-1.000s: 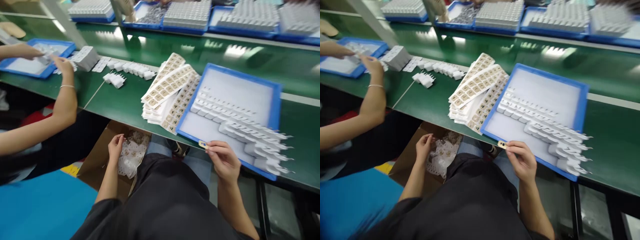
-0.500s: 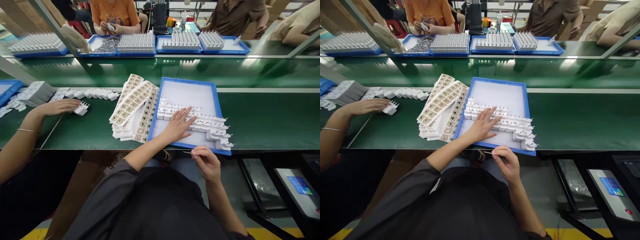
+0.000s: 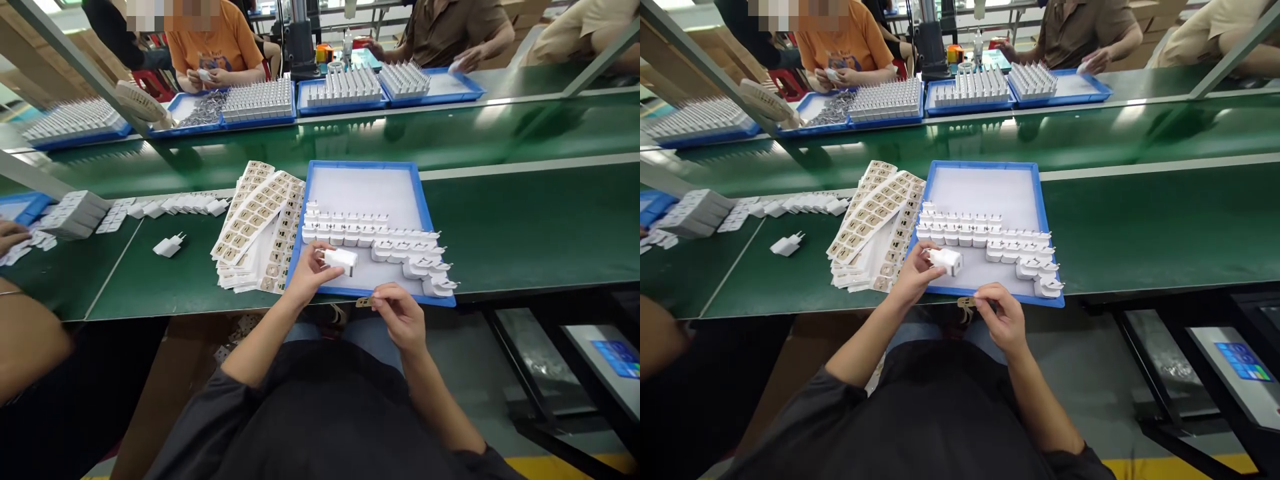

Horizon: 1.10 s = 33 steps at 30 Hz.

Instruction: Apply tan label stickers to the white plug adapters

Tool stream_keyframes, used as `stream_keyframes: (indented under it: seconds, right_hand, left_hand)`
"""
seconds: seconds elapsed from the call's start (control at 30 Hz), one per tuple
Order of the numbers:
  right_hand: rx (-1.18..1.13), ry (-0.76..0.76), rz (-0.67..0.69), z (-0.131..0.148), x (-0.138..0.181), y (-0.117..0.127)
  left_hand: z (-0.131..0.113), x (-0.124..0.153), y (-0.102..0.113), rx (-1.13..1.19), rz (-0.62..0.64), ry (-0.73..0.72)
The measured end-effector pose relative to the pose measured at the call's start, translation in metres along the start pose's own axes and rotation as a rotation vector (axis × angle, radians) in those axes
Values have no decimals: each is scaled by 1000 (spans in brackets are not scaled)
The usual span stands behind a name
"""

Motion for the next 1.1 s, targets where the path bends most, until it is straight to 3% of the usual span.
stream_keyframes:
  seconds: [0.13, 0.27, 0.33, 0.5, 0.67, 0.87, 1.1]
  right_hand:
    - [-57, 11, 133, 16, -11, -26]
    - [-109, 17, 272, 28, -19, -48]
    - [-133, 7, 310, 31, -21, -54]
    - [-197, -46, 321, 27, -19, -61]
    - [-205, -96, 369, 30, -19, -68]
    - [-145, -222, 128, 40, -34, -67]
    - [-167, -313, 108, 40, -42, -72]
  left_hand:
    - [-3, 29, 5, 414, -86, 205]
    - [-1, 45, 6, 462, -44, 206]
    - [0, 49, 11, 368, -41, 142]
    - [-8, 58, 24, -114, 26, -210]
    - [-22, 66, 32, -428, -11, -335]
    - [-41, 69, 33, -548, 53, -534]
    - [-45, 68, 34, -531, 69, -530]
Point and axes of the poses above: each hand's wrist, its own x-axis away from the middle knuckle, its own y-axis out of the back of the hand, z = x × y, the point moved 3 cm from there along -x, towards the middle knuckle, and after that the axes turned 11 degrees about -y, right-handed, at the moved point
